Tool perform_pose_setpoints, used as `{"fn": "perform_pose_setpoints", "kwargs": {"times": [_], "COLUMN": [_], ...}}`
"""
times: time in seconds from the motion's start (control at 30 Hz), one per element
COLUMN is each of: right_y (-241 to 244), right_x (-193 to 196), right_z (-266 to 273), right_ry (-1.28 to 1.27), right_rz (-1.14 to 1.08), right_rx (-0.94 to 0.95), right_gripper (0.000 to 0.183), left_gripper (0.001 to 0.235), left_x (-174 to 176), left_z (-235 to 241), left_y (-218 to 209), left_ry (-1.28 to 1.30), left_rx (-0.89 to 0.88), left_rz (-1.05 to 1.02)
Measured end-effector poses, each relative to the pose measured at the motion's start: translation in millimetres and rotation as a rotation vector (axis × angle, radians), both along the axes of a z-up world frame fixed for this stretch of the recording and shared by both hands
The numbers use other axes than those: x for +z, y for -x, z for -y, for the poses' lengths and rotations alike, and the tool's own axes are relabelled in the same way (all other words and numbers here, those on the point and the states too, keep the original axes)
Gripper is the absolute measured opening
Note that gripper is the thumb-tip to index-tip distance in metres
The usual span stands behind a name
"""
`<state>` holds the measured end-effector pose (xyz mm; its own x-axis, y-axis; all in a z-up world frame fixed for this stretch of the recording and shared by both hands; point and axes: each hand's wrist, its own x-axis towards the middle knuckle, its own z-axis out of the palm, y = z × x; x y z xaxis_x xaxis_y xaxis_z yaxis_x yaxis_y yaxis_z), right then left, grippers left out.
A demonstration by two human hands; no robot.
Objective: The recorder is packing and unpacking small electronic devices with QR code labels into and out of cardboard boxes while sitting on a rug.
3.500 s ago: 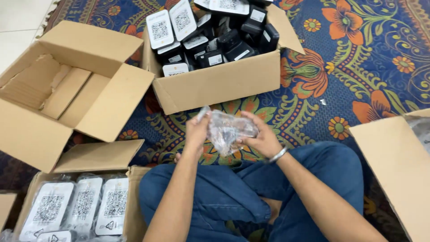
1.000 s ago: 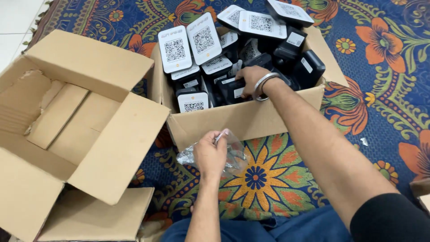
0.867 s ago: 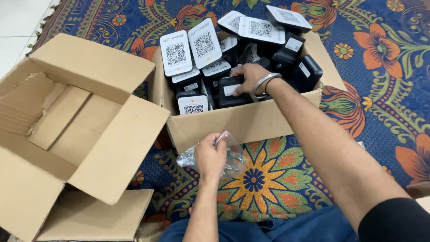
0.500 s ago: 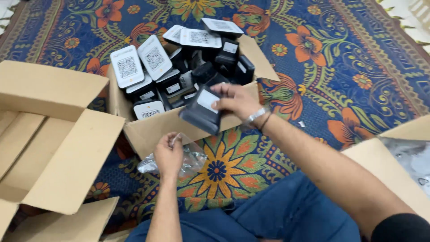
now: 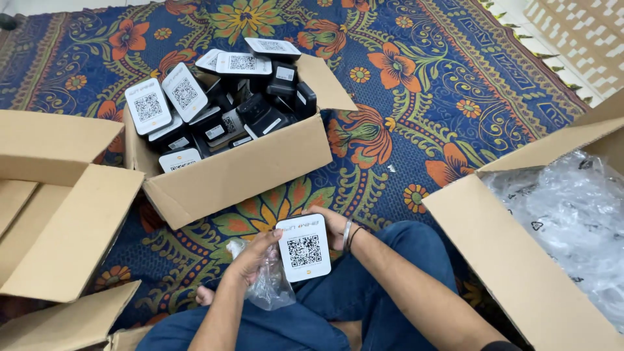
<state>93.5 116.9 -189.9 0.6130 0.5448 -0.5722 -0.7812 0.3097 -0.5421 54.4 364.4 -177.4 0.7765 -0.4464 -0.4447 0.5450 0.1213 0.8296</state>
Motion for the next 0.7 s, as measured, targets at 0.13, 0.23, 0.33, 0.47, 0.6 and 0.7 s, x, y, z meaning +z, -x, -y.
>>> {"fn": "perform_pose_setpoints", "kwargs": {"times": [0.13, 0.23, 0.33, 0.47, 0.6, 0.7], "right_y": [16.2, 41.6, 52.4, 37.0, 28.1, 41.8], "right_x": [29.5, 50.9, 42.8, 42.2, 18.0, 20.2], "right_z": [-2.4, -4.6, -5.3, 5.2, 37.9, 28.0], "right_ry": [-0.013, -0.062, 0.052, 0.118, -0.302, -0.568], "right_rz": [0.025, 0.098, 0.314, 0.420, 0.353, 0.321], "right_rx": [-0.093, -0.147, -0.107, -0.229, -0.233, -0.005], "right_gripper": [0.050, 0.062, 0.053, 0.041, 0.029, 0.029], "left_gripper": [0.046, 0.036, 0.038, 0.034, 0.029, 0.020], "left_x": [-8.3, 20.4, 42.6, 8.2, 47.9, 72.7], "left_z": [19.9, 26.1, 29.6, 8.1, -16.5, -18.9], "left_y": [-2.7, 0.2, -7.2, -23.7, -19.1, -14.4], "left_ry": [-0.061, 0.012, 0.111, -0.160, -0.680, -0.886], "left_rx": [0.102, 0.347, 0.547, 0.286, 0.261, 0.404], "left_rz": [0.089, 0.030, 0.026, 0.353, 0.633, 0.572]}}
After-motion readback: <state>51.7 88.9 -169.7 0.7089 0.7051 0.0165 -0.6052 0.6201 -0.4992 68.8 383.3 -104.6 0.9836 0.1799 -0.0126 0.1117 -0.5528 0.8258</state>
